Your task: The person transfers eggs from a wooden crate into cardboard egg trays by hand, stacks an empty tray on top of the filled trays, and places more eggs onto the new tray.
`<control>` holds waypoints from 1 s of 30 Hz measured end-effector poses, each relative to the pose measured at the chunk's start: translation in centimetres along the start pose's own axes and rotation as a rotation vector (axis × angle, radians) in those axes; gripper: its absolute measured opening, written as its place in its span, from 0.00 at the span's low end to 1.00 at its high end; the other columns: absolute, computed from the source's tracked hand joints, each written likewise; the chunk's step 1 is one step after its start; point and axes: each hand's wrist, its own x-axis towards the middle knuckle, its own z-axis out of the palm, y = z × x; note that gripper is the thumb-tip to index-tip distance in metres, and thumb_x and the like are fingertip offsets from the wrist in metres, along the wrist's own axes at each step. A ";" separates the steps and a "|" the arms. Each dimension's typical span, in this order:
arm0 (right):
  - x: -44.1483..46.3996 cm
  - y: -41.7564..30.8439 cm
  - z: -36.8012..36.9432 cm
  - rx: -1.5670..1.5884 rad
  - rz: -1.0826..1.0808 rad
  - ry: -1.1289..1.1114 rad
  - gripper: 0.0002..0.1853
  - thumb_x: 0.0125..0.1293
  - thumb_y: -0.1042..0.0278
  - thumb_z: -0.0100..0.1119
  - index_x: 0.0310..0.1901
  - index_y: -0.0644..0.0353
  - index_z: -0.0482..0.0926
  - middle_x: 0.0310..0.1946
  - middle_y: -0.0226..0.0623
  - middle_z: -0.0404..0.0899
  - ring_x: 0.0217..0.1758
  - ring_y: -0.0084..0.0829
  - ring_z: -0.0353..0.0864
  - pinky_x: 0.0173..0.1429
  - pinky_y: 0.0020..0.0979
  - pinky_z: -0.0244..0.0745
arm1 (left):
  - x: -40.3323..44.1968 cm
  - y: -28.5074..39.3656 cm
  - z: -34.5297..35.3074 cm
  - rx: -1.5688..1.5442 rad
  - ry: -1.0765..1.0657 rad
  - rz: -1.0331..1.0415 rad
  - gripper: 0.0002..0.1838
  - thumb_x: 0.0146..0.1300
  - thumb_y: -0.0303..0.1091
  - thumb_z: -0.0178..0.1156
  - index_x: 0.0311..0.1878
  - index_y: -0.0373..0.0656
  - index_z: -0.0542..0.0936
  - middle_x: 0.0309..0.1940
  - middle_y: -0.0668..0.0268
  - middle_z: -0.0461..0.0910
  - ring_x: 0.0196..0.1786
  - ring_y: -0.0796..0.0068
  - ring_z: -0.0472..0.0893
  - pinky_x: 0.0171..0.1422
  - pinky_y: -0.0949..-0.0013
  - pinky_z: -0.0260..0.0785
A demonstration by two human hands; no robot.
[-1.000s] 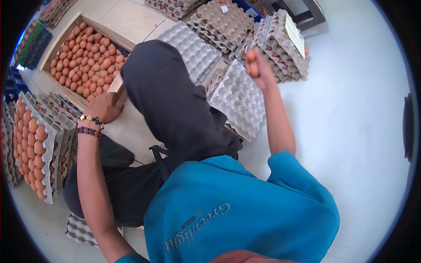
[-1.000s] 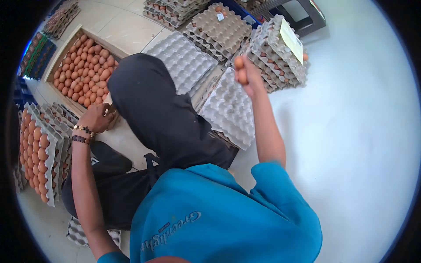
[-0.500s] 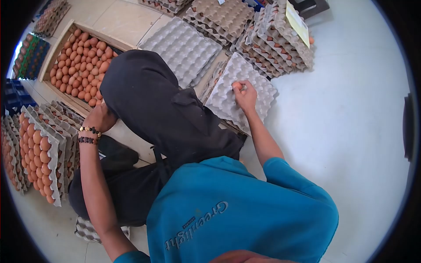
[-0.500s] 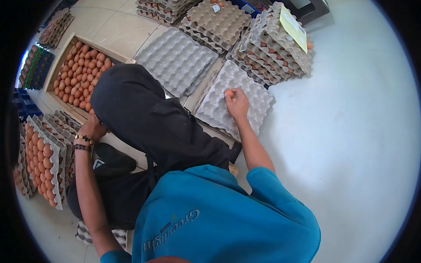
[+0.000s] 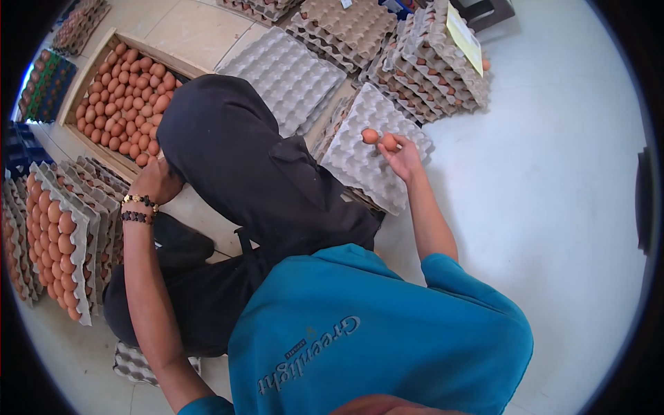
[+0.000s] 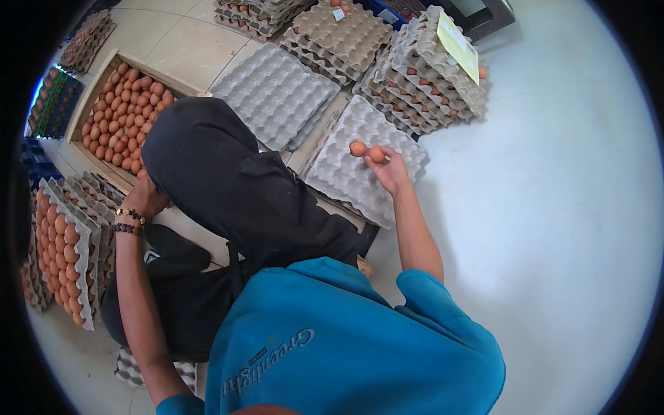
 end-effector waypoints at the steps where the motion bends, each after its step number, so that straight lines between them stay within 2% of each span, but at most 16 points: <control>1: 0.3 0.1 -0.3 -0.075 -0.034 0.042 0.26 0.61 0.71 0.56 0.60 0.71 0.65 0.49 0.47 0.74 0.45 0.36 0.78 0.52 0.36 0.80 | -0.1 -0.3 0.3 -0.018 0.018 -0.001 0.16 0.61 0.35 0.58 0.50 0.40 0.79 0.44 0.46 0.82 0.49 0.45 0.81 0.56 0.50 0.74; 4: 0.1 0.5 -0.8 -0.518 -0.266 0.175 0.27 0.55 0.69 0.65 0.57 0.67 0.74 0.42 0.44 0.80 0.37 0.32 0.81 0.45 0.31 0.79 | 0.1 -1.1 1.1 -0.018 0.040 -0.048 0.16 0.61 0.36 0.58 0.50 0.39 0.79 0.43 0.45 0.82 0.48 0.45 0.81 0.56 0.51 0.74; 7: -0.2 0.0 -1.4 -1.002 -0.511 0.065 0.23 0.51 0.68 0.68 0.51 0.61 0.82 0.35 0.37 0.84 0.30 0.30 0.82 0.39 0.29 0.77 | 0.2 -1.3 1.3 -0.003 0.048 -0.065 0.17 0.61 0.37 0.58 0.50 0.38 0.79 0.42 0.44 0.82 0.48 0.45 0.81 0.56 0.51 0.75; 10: 0.1 -0.4 -1.1 -1.242 -0.618 0.047 0.20 0.49 0.68 0.66 0.48 0.55 0.86 0.35 0.36 0.85 0.33 0.30 0.83 0.40 0.29 0.78 | 0.3 -1.8 1.8 0.015 0.078 -0.060 0.17 0.61 0.38 0.58 0.50 0.38 0.79 0.42 0.44 0.82 0.49 0.46 0.81 0.56 0.51 0.74; 13: -1.6 -1.5 1.1 -1.539 -0.713 0.218 0.22 0.51 0.68 0.64 0.51 0.58 0.84 0.36 0.39 0.85 0.34 0.28 0.83 0.39 0.29 0.79 | 0.5 -1.8 1.8 0.000 0.069 -0.043 0.17 0.61 0.39 0.59 0.49 0.39 0.80 0.43 0.45 0.82 0.50 0.47 0.81 0.56 0.50 0.74; 15: -1.8 -2.6 2.8 -1.547 -0.883 0.248 0.18 0.54 0.69 0.64 0.48 0.62 0.84 0.36 0.38 0.85 0.36 0.26 0.83 0.40 0.27 0.79 | -0.5 -0.2 0.8 -0.007 0.039 -0.103 0.18 0.60 0.41 0.60 0.49 0.40 0.81 0.43 0.46 0.83 0.51 0.49 0.82 0.56 0.51 0.74; 16: -0.7 -3.6 3.7 -1.394 -0.952 0.190 0.15 0.56 0.71 0.63 0.46 0.63 0.84 0.36 0.37 0.85 0.36 0.25 0.83 0.41 0.26 0.78 | -1.2 1.2 -0.4 0.000 0.020 -0.168 0.19 0.60 0.42 0.61 0.49 0.41 0.81 0.43 0.47 0.83 0.51 0.52 0.83 0.56 0.52 0.75; 17: 0.5 -4.3 5.1 -1.236 -1.001 0.122 0.13 0.57 0.73 0.63 0.45 0.65 0.84 0.36 0.37 0.85 0.36 0.24 0.83 0.41 0.25 0.78 | -1.1 0.5 0.8 -0.001 0.073 -0.133 0.17 0.58 0.39 0.62 0.47 0.38 0.80 0.41 0.46 0.83 0.49 0.48 0.82 0.53 0.51 0.75; 19: -0.9 -6.7 12.7 -1.116 -1.243 -0.043 0.09 0.63 0.76 0.60 0.43 0.66 0.84 0.33 0.32 0.83 0.33 0.20 0.79 0.39 0.21 0.75 | -1.0 0.9 1.3 -0.001 0.046 -0.147 0.19 0.59 0.44 0.61 0.45 0.38 0.82 0.40 0.48 0.84 0.48 0.50 0.83 0.54 0.52 0.75; 21: -4.2 -8.4 22.3 -1.051 -1.221 -0.188 0.10 0.66 0.74 0.59 0.47 0.65 0.82 0.36 0.31 0.82 0.36 0.19 0.77 0.44 0.22 0.74 | -1.3 1.9 1.2 0.016 0.016 -0.156 0.18 0.60 0.46 0.60 0.41 0.38 0.84 0.38 0.50 0.85 0.46 0.51 0.84 0.54 0.54 0.76; 23: -7.9 -8.3 32.6 -0.945 -1.330 -0.504 0.12 0.67 0.74 0.58 0.50 0.64 0.80 0.39 0.32 0.82 0.40 0.18 0.77 0.47 0.22 0.73 | -1.5 3.0 1.2 0.086 -0.011 -0.148 0.17 0.60 0.45 0.59 0.41 0.41 0.85 0.38 0.53 0.86 0.45 0.54 0.85 0.52 0.56 0.77; 25: -11.8 -6.1 41.2 -1.083 -1.246 -0.734 0.14 0.67 0.73 0.58 0.53 0.64 0.79 0.41 0.31 0.81 0.41 0.19 0.77 0.47 0.23 0.74 | -1.6 3.4 1.5 0.079 -0.004 -0.174 0.17 0.61 0.45 0.59 0.42 0.42 0.85 0.40 0.55 0.86 0.45 0.57 0.86 0.51 0.57 0.77; 26: -11.8 -4.3 44.9 -1.136 -1.359 -0.983 0.14 0.64 0.71 0.59 0.51 0.58 0.80 0.37 0.29 0.81 0.37 0.18 0.77 0.37 0.22 0.72 | -1.8 3.7 1.1 0.074 -0.008 -0.184 0.17 0.61 0.45 0.59 0.42 0.43 0.86 0.40 0.56 0.86 0.46 0.58 0.86 0.50 0.57 0.78; 28: -10.1 0.5 50.7 -1.427 -1.260 -1.256 0.16 0.63 0.66 0.59 0.52 0.59 0.79 0.35 0.37 0.82 0.36 0.25 0.81 0.39 0.30 0.77 | -2.1 4.0 0.8 0.068 0.025 -0.221 0.16 0.61 0.44 0.59 0.42 0.44 0.86 0.40 0.58 0.86 0.46 0.59 0.86 0.49 0.58 0.77; 29: -8.4 3.3 53.0 -1.709 -1.083 -1.332 0.18 0.65 0.65 0.59 0.56 0.58 0.77 0.39 0.38 0.82 0.38 0.29 0.80 0.44 0.32 0.78 | -2.2 4.2 0.7 0.083 0.031 -0.245 0.14 0.61 0.42 0.58 0.43 0.45 0.86 0.40 0.60 0.87 0.47 0.59 0.86 0.49 0.59 0.76; 30: -6.5 6.4 55.0 -1.970 -1.047 -1.384 0.21 0.63 0.60 0.60 0.56 0.58 0.77 0.39 0.43 0.83 0.41 0.38 0.83 0.48 0.37 0.78 | -2.4 4.3 0.7 0.097 0.049 -0.261 0.13 0.63 0.39 0.56 0.43 0.48 0.87 0.41 0.61 0.87 0.47 0.63 0.86 0.48 0.60 0.75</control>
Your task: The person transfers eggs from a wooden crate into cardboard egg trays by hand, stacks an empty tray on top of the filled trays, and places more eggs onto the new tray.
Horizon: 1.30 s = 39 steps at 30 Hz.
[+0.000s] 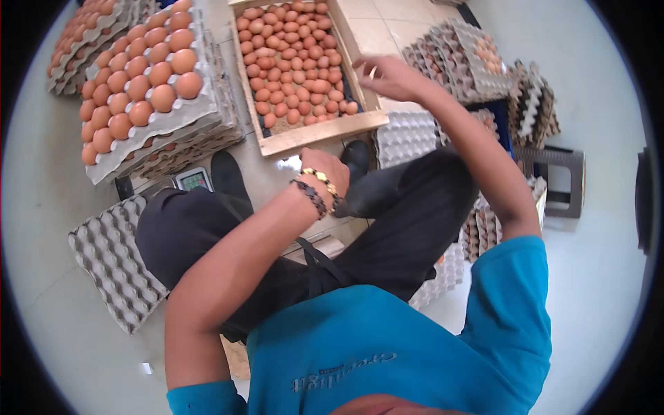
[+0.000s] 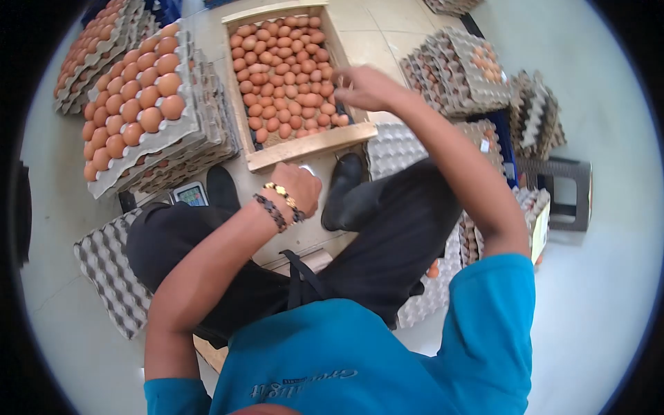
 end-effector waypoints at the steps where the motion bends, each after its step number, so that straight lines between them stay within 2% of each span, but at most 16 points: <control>1: 3.3 0.7 1.9 -0.162 -0.035 -0.199 0.25 0.59 0.58 0.62 0.57 0.58 0.78 0.40 0.47 0.84 0.45 0.44 0.83 0.50 0.40 0.78 | 0.1 0.1 0.2 -0.007 -0.001 -0.025 0.13 0.64 0.39 0.56 0.44 0.49 0.87 0.42 0.62 0.86 0.48 0.64 0.85 0.49 0.60 0.74; 2: 6.7 2.0 4.2 -0.243 0.020 -0.406 0.25 0.55 0.59 0.63 0.55 0.59 0.79 0.42 0.50 0.84 0.47 0.47 0.83 0.53 0.41 0.77 | 0.3 0.1 0.5 -0.014 -0.002 -0.050 0.12 0.65 0.39 0.55 0.44 0.50 0.87 0.43 0.63 0.86 0.49 0.66 0.85 0.49 0.60 0.72; 4: 12.3 4.8 9.8 -0.336 0.083 -0.388 0.21 0.51 0.64 0.62 0.49 0.60 0.82 0.44 0.51 0.84 0.50 0.48 0.83 0.56 0.40 0.77 | 0.5 0.2 0.9 -0.014 -0.022 -0.103 0.13 0.66 0.39 0.54 0.45 0.53 0.87 0.44 0.65 0.86 0.49 0.67 0.84 0.52 0.59 0.70; 5: 14.2 7.6 13.8 -0.216 0.061 -0.142 0.21 0.51 0.66 0.61 0.49 0.60 0.81 0.44 0.52 0.84 0.50 0.47 0.83 0.56 0.41 0.78 | 0.5 0.5 0.9 -0.016 -0.047 -0.128 0.14 0.68 0.39 0.52 0.48 0.51 0.86 0.47 0.64 0.85 0.51 0.66 0.82 0.55 0.55 0.68; 6: 15.9 8.7 16.5 -0.009 0.123 0.005 0.20 0.50 0.69 0.60 0.48 0.60 0.81 0.51 0.54 0.80 0.57 0.50 0.78 0.61 0.43 0.75 | 0.2 0.9 0.7 0.013 -0.043 -0.169 0.16 0.70 0.37 0.50 0.52 0.46 0.84 0.51 0.60 0.83 0.55 0.62 0.80 0.58 0.52 0.66; 8: 17.4 9.5 20.9 -0.167 0.194 0.278 0.19 0.48 0.71 0.61 0.46 0.57 0.81 0.56 0.53 0.73 0.62 0.53 0.71 0.64 0.45 0.71 | 0.3 2.0 1.0 0.064 -0.066 -0.227 0.19 0.71 0.36 0.48 0.60 0.42 0.80 0.57 0.55 0.80 0.61 0.56 0.76 0.65 0.46 0.60; 11: 17.0 5.2 20.1 -0.159 0.359 -0.069 0.22 0.50 0.69 0.68 0.50 0.53 0.79 0.66 0.45 0.63 0.73 0.49 0.60 0.68 0.42 0.71 | 0.0 2.2 0.5 -0.033 -0.224 -0.113 0.19 0.72 0.39 0.50 0.61 0.48 0.80 0.58 0.62 0.79 0.62 0.59 0.76 0.66 0.46 0.59; 14: 18.3 7.4 22.1 -0.245 0.235 0.031 0.16 0.44 0.70 0.63 0.40 0.55 0.81 0.55 0.50 0.70 0.63 0.51 0.67 0.65 0.40 0.70 | -0.1 2.1 0.9 -0.075 -0.296 -0.070 0.18 0.72 0.39 0.50 0.60 0.50 0.80 0.57 0.64 0.80 0.61 0.61 0.76 0.66 0.47 0.60; 19: 21.7 4.6 18.9 0.144 0.403 0.077 0.17 0.55 0.64 0.63 0.46 0.63 0.80 0.41 0.49 0.83 0.49 0.45 0.83 0.54 0.43 0.78 | 0.3 0.8 0.3 -0.073 -0.308 -0.104 0.18 0.72 0.41 0.50 0.60 0.49 0.81 0.57 0.63 0.80 0.61 0.61 0.76 0.67 0.48 0.60; 22: 25.1 1.8 19.7 0.558 0.365 0.283 0.21 0.58 0.58 0.62 0.48 0.65 0.78 0.35 0.46 0.83 0.38 0.40 0.84 0.46 0.39 0.80 | 0.6 0.8 0.3 -0.069 -0.287 -0.127 0.20 0.72 0.43 0.50 0.61 0.47 0.79 0.58 0.60 0.79 0.61 0.57 0.75 0.66 0.46 0.60; 25: 33.0 6.6 27.2 0.507 0.189 0.519 0.26 0.59 0.60 0.63 0.56 0.65 0.73 0.33 0.44 0.82 0.35 0.36 0.84 0.37 0.37 0.81 | 1.3 1.4 1.3 -0.007 -0.298 -0.100 0.25 0.69 0.46 0.53 0.65 0.45 0.76 0.61 0.57 0.76 0.63 0.53 0.74 0.64 0.42 0.60; 29: 31.1 -1.0 24.2 0.960 0.517 0.287 0.27 0.64 0.61 0.61 0.61 0.64 0.67 0.32 0.39 0.80 0.26 0.31 0.81 0.22 0.33 0.79 | 0.9 0.2 0.5 0.079 -0.398 0.054 0.25 0.68 0.45 0.55 0.67 0.51 0.74 0.62 0.60 0.75 0.64 0.55 0.73 0.64 0.42 0.61; 32: 32.1 0.7 25.3 0.984 0.587 0.311 0.26 0.64 0.60 0.62 0.61 0.60 0.69 0.46 0.45 0.79 0.37 0.38 0.84 0.23 0.36 0.81 | 0.5 -0.3 -0.2 0.097 -0.429 0.040 0.25 0.68 0.44 0.54 0.68 0.51 0.73 0.62 0.59 0.75 0.63 0.55 0.73 0.64 0.43 0.61; 33: 31.5 1.2 25.2 1.128 0.598 0.270 0.21 0.68 0.60 0.59 0.59 0.57 0.71 0.45 0.39 0.79 0.34 0.34 0.83 0.22 0.31 0.79 | 0.5 -0.1 0.1 0.094 -0.407 0.020 0.25 0.69 0.44 0.54 0.68 0.49 0.72 0.62 0.58 0.75 0.63 0.54 0.73 0.63 0.43 0.61; 37: 28.5 3.8 23.2 1.705 0.370 -0.093 0.14 0.71 0.60 0.57 0.55 0.51 0.73 0.43 0.30 0.78 0.33 0.26 0.81 0.24 0.21 0.75 | 1.3 1.3 1.5 -0.001 -0.303 -0.051 0.24 0.71 0.41 0.50 0.66 0.42 0.74 0.60 0.55 0.76 0.61 0.53 0.75 0.63 0.42 0.62; 39: 26.1 3.2 21.3 1.740 0.294 -0.065 0.15 0.71 0.61 0.58 0.56 0.51 0.74 0.42 0.28 0.78 0.33 0.23 0.81 0.24 0.20 0.74 | 1.3 1.7 1.4 -0.065 -0.264 -0.065 0.23 0.71 0.40 0.49 0.64 0.41 0.75 0.59 0.55 0.77 0.60 0.52 0.76 0.63 0.42 0.62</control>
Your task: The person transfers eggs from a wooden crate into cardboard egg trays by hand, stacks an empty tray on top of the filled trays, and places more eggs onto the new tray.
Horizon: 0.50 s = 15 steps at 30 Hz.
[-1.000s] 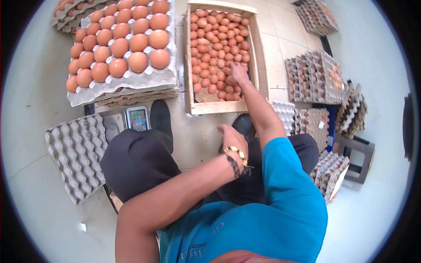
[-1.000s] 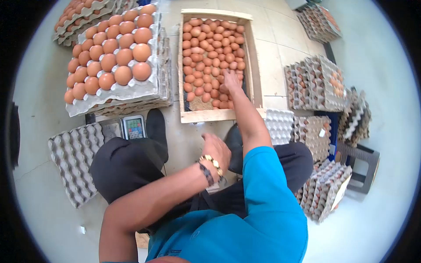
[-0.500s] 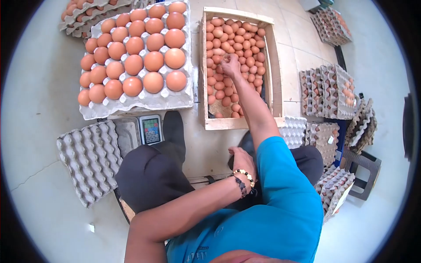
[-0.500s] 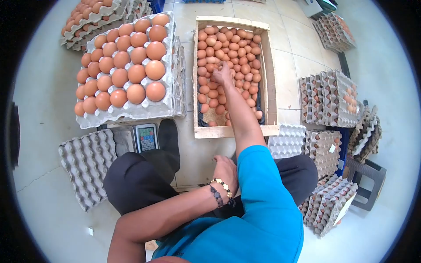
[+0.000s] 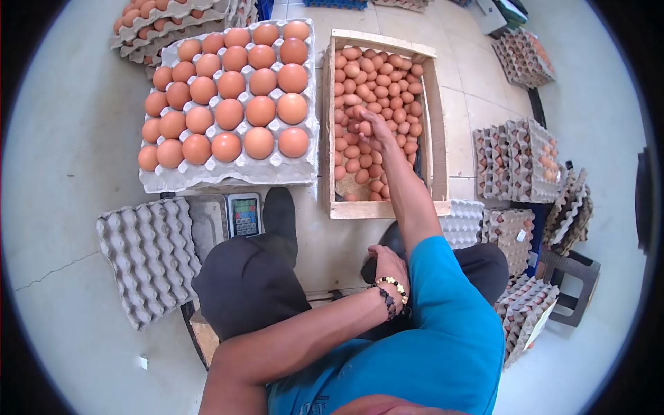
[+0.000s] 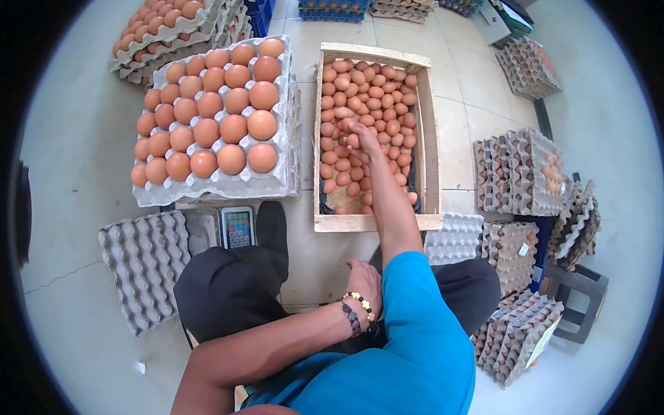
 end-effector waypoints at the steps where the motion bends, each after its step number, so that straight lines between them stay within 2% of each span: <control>1: -1.3 -0.8 0.6 0.013 -0.032 -0.022 0.15 0.71 0.61 0.59 0.56 0.52 0.74 0.41 0.27 0.78 0.33 0.21 0.81 0.24 0.19 0.73 | -0.1 0.0 -0.3 -0.022 0.011 0.002 0.22 0.71 0.40 0.49 0.64 0.42 0.77 0.58 0.55 0.78 0.59 0.52 0.76 0.63 0.42 0.62; 2: -2.6 -1.9 1.3 -0.006 -0.070 -0.046 0.15 0.70 0.63 0.59 0.56 0.52 0.73 0.41 0.27 0.78 0.34 0.20 0.80 0.25 0.18 0.72 | -0.3 0.0 -0.7 -0.044 0.024 0.004 0.22 0.71 0.40 0.49 0.63 0.42 0.78 0.57 0.55 0.79 0.59 0.52 0.76 0.62 0.42 0.62; 5: -5.8 -5.3 3.4 -0.071 -0.184 -0.122 0.17 0.68 0.68 0.61 0.57 0.53 0.72 0.42 0.27 0.77 0.36 0.17 0.77 0.26 0.17 0.69 | -0.8 0.1 -1.2 -0.011 0.015 -0.001 0.19 0.72 0.44 0.51 0.60 0.50 0.80 0.58 0.63 0.79 0.61 0.59 0.75 0.65 0.45 0.61; 7: -7.7 -8.2 5.3 -0.058 -0.258 -0.165 0.22 0.65 0.73 0.63 0.61 0.56 0.73 0.42 0.27 0.79 0.35 0.16 0.78 0.27 0.18 0.72 | -1.2 0.3 -1.5 -0.018 0.029 0.005 0.19 0.72 0.44 0.50 0.61 0.51 0.80 0.58 0.63 0.79 0.62 0.59 0.75 0.65 0.45 0.61; 9: -9.5 -11.2 8.1 -0.074 -0.323 -0.250 0.22 0.65 0.73 0.63 0.61 0.59 0.73 0.42 0.30 0.80 0.35 0.16 0.78 0.28 0.18 0.72 | -1.4 0.3 -1.6 -0.022 0.043 0.000 0.19 0.73 0.44 0.50 0.61 0.51 0.80 0.59 0.63 0.79 0.62 0.59 0.75 0.65 0.44 0.62; 12: -12.0 -15.5 13.0 -0.260 -0.470 -0.310 0.23 0.65 0.72 0.64 0.61 0.63 0.74 0.40 0.32 0.81 0.35 0.18 0.78 0.30 0.18 0.73 | -1.5 0.2 -1.9 -0.036 0.059 0.015 0.20 0.72 0.43 0.49 0.62 0.50 0.79 0.59 0.62 0.79 0.62 0.57 0.76 0.64 0.43 0.62; 13: -12.7 -16.8 14.8 -0.312 -0.468 -0.356 0.23 0.64 0.71 0.66 0.60 0.66 0.75 0.39 0.34 0.82 0.38 0.18 0.80 0.33 0.18 0.75 | -1.2 0.5 -1.8 -0.015 0.073 -0.001 0.20 0.72 0.43 0.50 0.62 0.49 0.79 0.59 0.61 0.79 0.62 0.56 0.76 0.64 0.43 0.63; 15: -13.6 -18.6 19.8 -0.459 -0.533 -0.439 0.24 0.62 0.69 0.68 0.59 0.65 0.75 0.41 0.36 0.83 0.39 0.19 0.82 0.33 0.19 0.77 | -0.3 1.0 -1.5 0.013 0.086 -0.046 0.20 0.71 0.42 0.50 0.62 0.48 0.80 0.59 0.60 0.79 0.62 0.54 0.76 0.64 0.42 0.63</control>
